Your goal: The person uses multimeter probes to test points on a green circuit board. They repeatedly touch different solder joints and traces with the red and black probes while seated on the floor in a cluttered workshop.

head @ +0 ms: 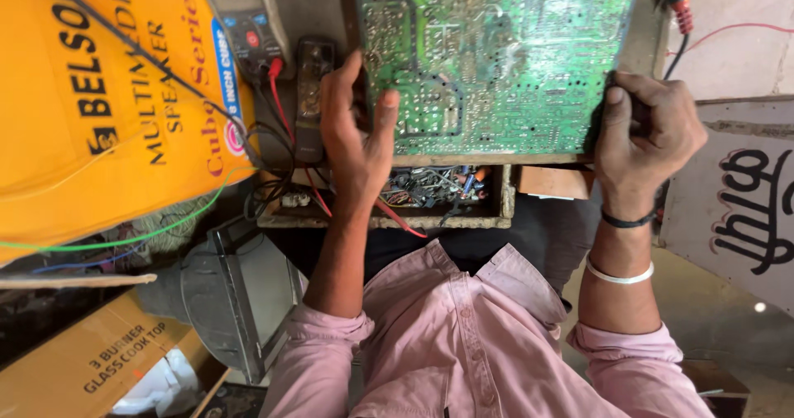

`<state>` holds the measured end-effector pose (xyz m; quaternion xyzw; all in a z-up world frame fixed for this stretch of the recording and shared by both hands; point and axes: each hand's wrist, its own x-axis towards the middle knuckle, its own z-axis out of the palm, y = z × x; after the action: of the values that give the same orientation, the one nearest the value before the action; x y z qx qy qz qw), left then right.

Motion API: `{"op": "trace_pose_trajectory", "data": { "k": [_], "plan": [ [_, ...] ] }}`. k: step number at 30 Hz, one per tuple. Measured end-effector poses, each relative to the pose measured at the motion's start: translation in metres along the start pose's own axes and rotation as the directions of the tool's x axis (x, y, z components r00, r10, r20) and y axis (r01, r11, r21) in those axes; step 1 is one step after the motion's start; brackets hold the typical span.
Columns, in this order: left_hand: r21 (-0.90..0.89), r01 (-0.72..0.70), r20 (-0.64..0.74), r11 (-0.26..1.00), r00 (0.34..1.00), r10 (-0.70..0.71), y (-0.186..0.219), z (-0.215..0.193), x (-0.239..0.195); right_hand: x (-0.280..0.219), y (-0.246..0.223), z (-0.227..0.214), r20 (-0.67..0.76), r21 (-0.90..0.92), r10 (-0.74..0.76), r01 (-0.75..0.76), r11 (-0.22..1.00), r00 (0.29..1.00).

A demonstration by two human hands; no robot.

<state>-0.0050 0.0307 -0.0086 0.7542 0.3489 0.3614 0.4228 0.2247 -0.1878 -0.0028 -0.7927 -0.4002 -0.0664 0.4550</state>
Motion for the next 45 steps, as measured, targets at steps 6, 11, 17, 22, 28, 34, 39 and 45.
{"op": "trace_pose_trajectory", "data": {
  "k": [6, 11, 17, 22, 28, 34, 39, 45],
  "plan": [
    [-0.17, 0.074, -0.032, 0.983, 0.996, -0.08, 0.0, 0.002, -0.001, 0.002, 0.005, -0.004, 0.053, 0.1, 0.068, -0.073, 0.992, 0.996],
    [-0.235, 0.074, -0.044, 0.969, 0.995, -0.086, 0.003, 0.004, -0.001, 0.0, 0.011, -0.008, 0.085, 0.123, 0.069, -0.079, 0.989, 0.994],
    [-0.086, 0.019, -0.071, 0.996, 0.997, -0.025, 0.006, 0.004, 0.002, -0.006, 0.017, -0.002, 0.029, 0.133, 0.027, -0.031, 0.991, 0.999],
    [-0.045, -0.06, -0.106, 0.997, 0.993, 0.055, 0.005, 0.005, -0.001, -0.002, 0.009, 0.002, -0.128, 0.21, 0.089, -0.06, 0.976, 0.988],
    [-0.061, -0.049, -0.11, 0.997, 0.993, 0.042, 0.006, 0.006, 0.003, -0.026, -0.055, 0.008, -0.041, 0.076, -0.05, 0.053, 0.996, 0.998],
    [-0.082, -0.041, -0.098, 0.996, 0.995, 0.033, 0.004, 0.008, 0.001, -0.004, -0.056, 0.01, -0.095, 0.102, -0.059, 0.069, 0.992, 0.994],
    [-0.126, 0.01, -0.083, 0.992, 0.996, -0.021, 0.002, 0.005, -0.001, -0.027, -0.064, 0.004, -0.069, 0.133, -0.043, 0.052, 0.99, 0.997],
    [-0.166, 0.002, -0.106, 0.986, 0.994, -0.02, -0.005, 0.009, -0.006, -0.09, -0.085, 0.018, 0.271, 0.306, -0.101, 0.013, 0.952, 0.957]
  ]
}}
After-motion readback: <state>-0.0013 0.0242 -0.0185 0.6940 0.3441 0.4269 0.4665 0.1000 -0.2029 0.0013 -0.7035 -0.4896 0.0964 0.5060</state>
